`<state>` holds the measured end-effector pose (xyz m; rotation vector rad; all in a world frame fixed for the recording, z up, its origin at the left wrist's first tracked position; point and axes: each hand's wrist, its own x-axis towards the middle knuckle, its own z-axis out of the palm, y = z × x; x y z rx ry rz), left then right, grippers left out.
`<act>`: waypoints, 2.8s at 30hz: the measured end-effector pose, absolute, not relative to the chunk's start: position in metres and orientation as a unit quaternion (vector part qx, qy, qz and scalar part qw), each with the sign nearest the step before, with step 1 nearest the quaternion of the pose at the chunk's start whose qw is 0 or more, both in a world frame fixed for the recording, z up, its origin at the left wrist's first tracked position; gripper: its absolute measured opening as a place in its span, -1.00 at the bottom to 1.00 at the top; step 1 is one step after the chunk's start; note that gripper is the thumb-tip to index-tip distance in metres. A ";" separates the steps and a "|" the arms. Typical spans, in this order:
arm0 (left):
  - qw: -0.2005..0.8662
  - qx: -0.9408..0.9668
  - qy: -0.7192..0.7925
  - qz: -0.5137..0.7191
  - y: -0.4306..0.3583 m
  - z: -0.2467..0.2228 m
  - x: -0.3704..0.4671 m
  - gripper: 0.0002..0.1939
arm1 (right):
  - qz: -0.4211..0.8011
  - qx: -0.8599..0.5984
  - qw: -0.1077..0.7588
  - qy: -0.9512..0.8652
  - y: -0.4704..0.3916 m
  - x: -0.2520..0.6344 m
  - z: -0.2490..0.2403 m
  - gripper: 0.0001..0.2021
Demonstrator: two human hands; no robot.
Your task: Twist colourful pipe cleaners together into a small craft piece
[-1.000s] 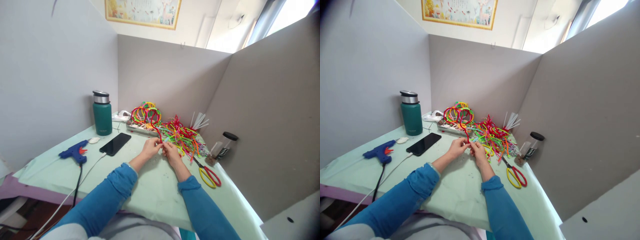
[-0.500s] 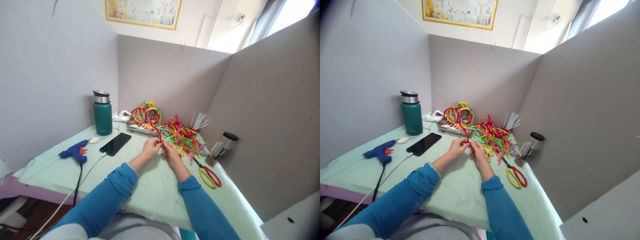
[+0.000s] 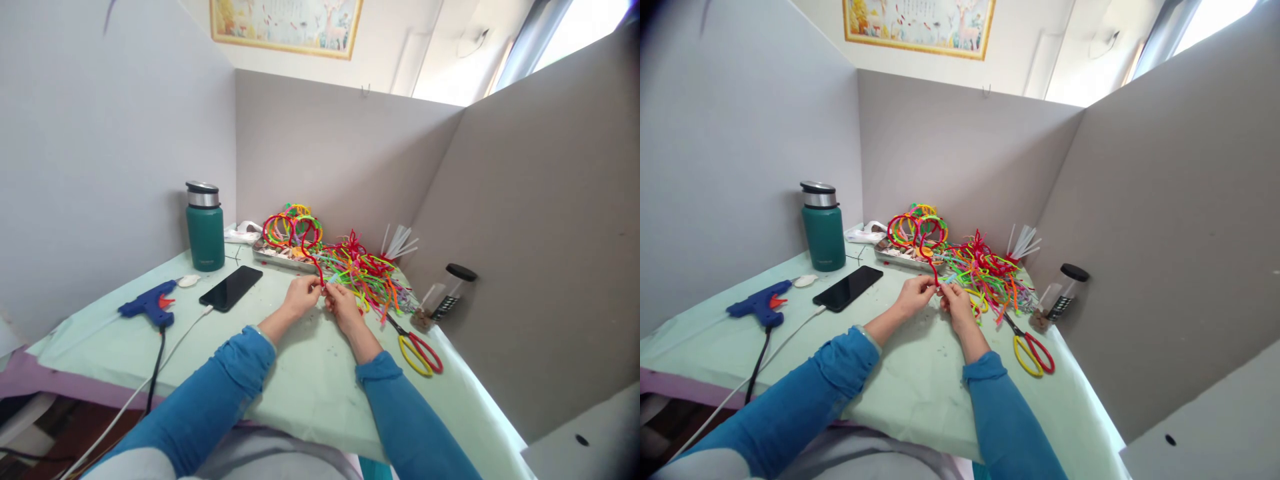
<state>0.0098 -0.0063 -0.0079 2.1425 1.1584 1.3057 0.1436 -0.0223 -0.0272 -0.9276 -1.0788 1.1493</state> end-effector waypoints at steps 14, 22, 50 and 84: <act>0.173 0.764 0.403 0.472 -0.009 -0.005 0.009 -0.84 | 0.496 -0.399 0.618 -0.461 -0.021 0.144 -0.029 -0.65; 0.190 0.750 0.410 0.483 -0.007 -0.007 0.011 -0.87 | 0.496 -0.395 0.618 -0.464 -0.021 0.143 -0.029 -0.67; 0.212 0.740 0.406 0.493 -0.006 -0.009 0.011 -0.86 | 0.499 -0.399 0.617 -0.460 -0.020 0.145 -0.029 -0.67; 0.175 0.756 0.393 0.494 -0.007 -0.006 0.010 -0.84 | 0.508 -0.392 0.618 -0.454 -0.021 0.145 -0.030 -0.69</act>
